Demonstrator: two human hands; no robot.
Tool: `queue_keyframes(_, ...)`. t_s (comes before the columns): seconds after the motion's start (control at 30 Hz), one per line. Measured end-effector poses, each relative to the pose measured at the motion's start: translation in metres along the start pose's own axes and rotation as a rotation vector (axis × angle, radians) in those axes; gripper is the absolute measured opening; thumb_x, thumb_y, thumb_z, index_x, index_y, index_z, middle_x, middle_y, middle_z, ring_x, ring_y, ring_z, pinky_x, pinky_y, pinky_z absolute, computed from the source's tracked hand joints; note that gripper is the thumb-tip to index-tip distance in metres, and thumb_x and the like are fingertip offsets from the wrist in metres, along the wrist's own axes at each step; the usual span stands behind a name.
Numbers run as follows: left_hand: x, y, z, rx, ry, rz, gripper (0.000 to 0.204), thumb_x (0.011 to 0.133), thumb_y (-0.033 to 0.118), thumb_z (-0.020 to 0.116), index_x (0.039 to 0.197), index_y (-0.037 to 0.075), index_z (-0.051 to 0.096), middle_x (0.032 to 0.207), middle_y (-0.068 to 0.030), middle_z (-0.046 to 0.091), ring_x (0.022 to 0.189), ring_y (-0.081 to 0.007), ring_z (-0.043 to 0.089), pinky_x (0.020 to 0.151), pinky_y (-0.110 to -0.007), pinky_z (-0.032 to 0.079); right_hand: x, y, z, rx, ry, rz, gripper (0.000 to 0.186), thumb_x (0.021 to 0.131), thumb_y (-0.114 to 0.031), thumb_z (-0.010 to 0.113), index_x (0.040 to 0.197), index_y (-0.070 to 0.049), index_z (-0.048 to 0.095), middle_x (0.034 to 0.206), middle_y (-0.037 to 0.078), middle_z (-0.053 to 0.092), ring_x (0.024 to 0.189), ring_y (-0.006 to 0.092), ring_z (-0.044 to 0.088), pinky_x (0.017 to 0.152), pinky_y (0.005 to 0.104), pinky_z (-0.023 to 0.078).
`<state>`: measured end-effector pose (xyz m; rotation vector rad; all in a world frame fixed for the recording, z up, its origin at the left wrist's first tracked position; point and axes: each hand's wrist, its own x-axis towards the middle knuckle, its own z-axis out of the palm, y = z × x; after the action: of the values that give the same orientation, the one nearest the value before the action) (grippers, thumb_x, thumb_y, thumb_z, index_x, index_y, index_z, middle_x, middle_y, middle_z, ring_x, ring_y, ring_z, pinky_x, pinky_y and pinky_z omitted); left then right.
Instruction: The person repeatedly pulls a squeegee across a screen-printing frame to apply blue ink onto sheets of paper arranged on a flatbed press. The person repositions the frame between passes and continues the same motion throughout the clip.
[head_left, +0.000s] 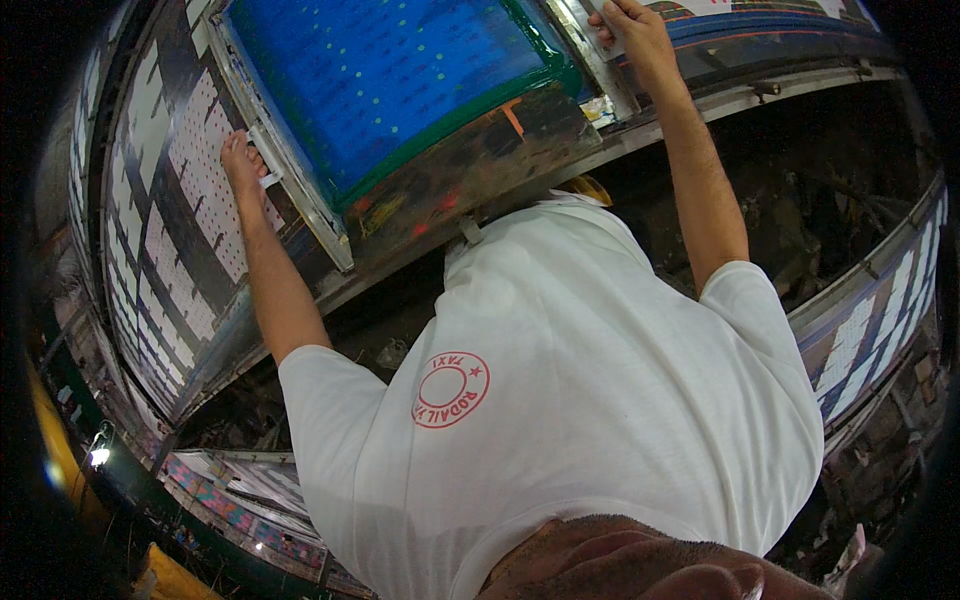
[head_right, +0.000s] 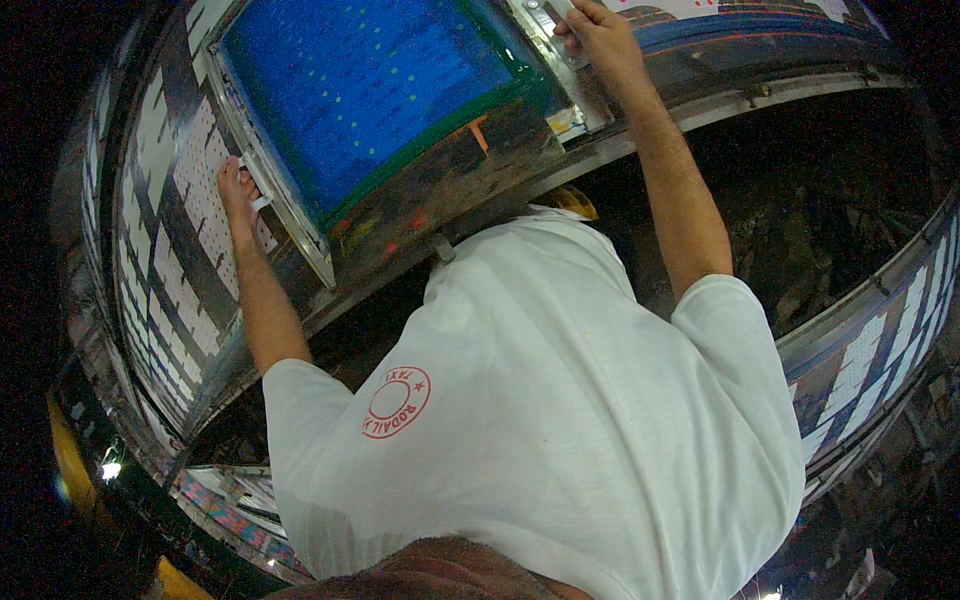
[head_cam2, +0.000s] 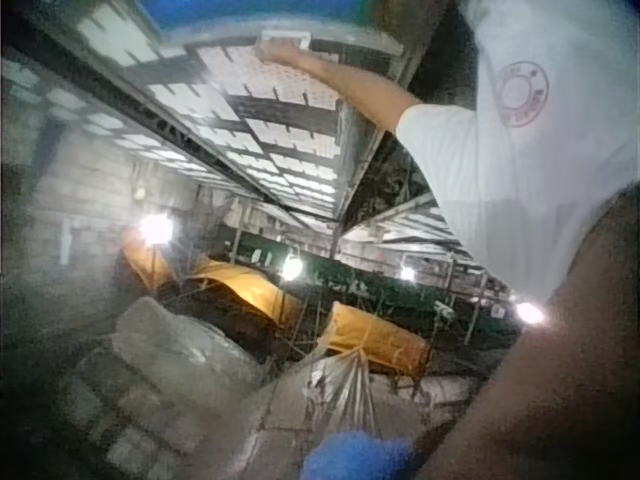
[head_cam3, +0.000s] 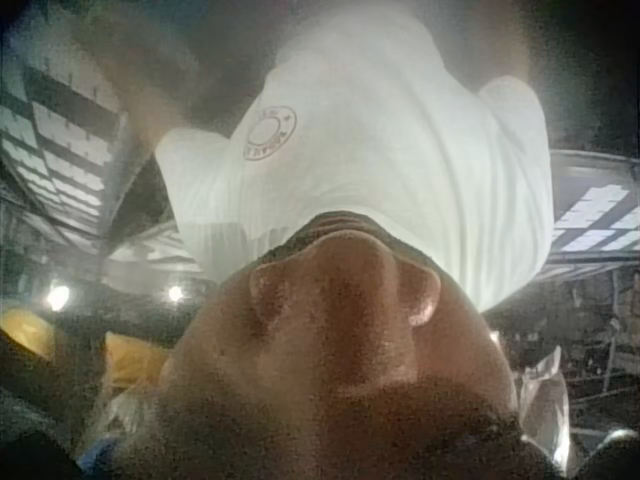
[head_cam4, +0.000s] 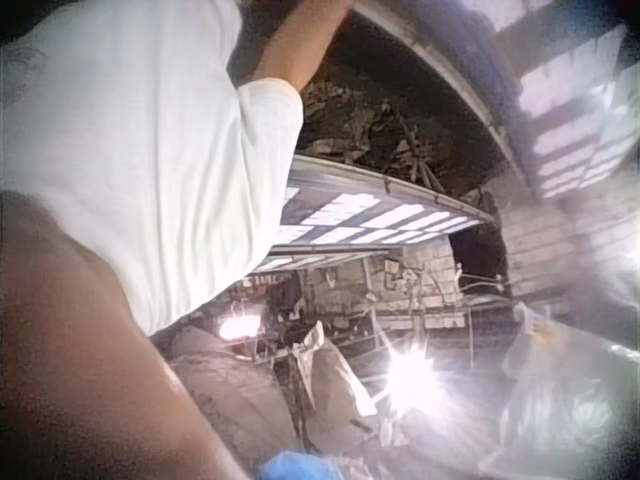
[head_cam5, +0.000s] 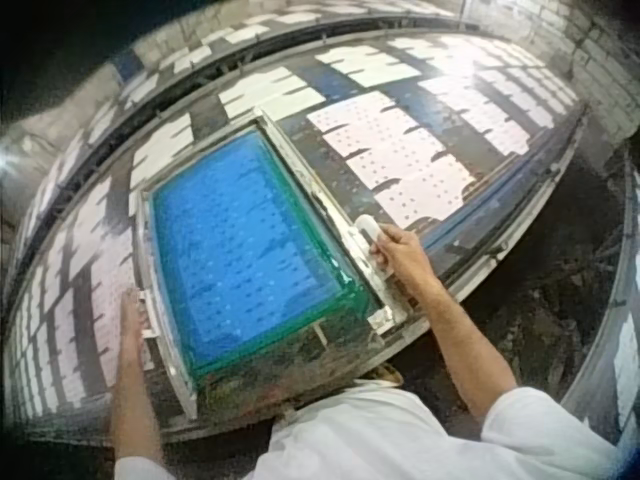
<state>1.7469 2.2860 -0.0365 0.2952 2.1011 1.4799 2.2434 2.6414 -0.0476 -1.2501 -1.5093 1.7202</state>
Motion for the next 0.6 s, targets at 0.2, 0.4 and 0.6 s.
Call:
queue_keyframes(0.2, 0.007, -0.016, -0.004, 0.288, 0.103, 0.05, 0.043, 0.097, 0.009, 0.066, 0.136, 0.008, 0.049, 0.104, -0.0109, 0.064, 0.075, -0.014, 0.063, 0.054, -0.028, 0.048, -0.013, -0.009, 0.007, -0.552, 0.21, -0.317, 0.043, 0.105, -0.021, 0.058, 0.142, 0.0, 0.058, 0.1, 0.011, 0.074, 0.084, 0.0226, 0.071, 0.08, 0.0366, 0.056)
queue_keyframes(0.4, 0.013, -0.025, -0.009, 0.271, 0.076, 0.053, 0.044, 0.096, 0.011, 0.068, 0.136, 0.008, 0.051, 0.109, -0.0127, 0.065, 0.082, -0.0188, 0.065, 0.062, -0.032, 0.054, -0.084, -0.026, 0.057, -0.668, -0.167, -0.907, 0.043, 0.093, -0.017, 0.072, 0.133, -0.007, 0.065, 0.131, 0.018, 0.065, 0.119, 0.0343, 0.063, 0.102, 0.0472, 0.051)
queue_keyframes(0.6, 0.016, -0.027, -0.008, 0.283, 0.084, 0.067, 0.047, 0.091, 0.015, 0.073, 0.134, 0.008, 0.056, 0.111, -0.0135, 0.068, 0.087, -0.0225, 0.068, 0.064, -0.036, 0.055, -0.15, -0.04, 0.131, -1.175, -0.894, -0.872, 0.057, 0.084, -0.013, 0.079, 0.138, -0.009, 0.062, 0.138, 0.014, 0.062, 0.126, 0.0336, 0.06, 0.111, 0.0442, 0.048)
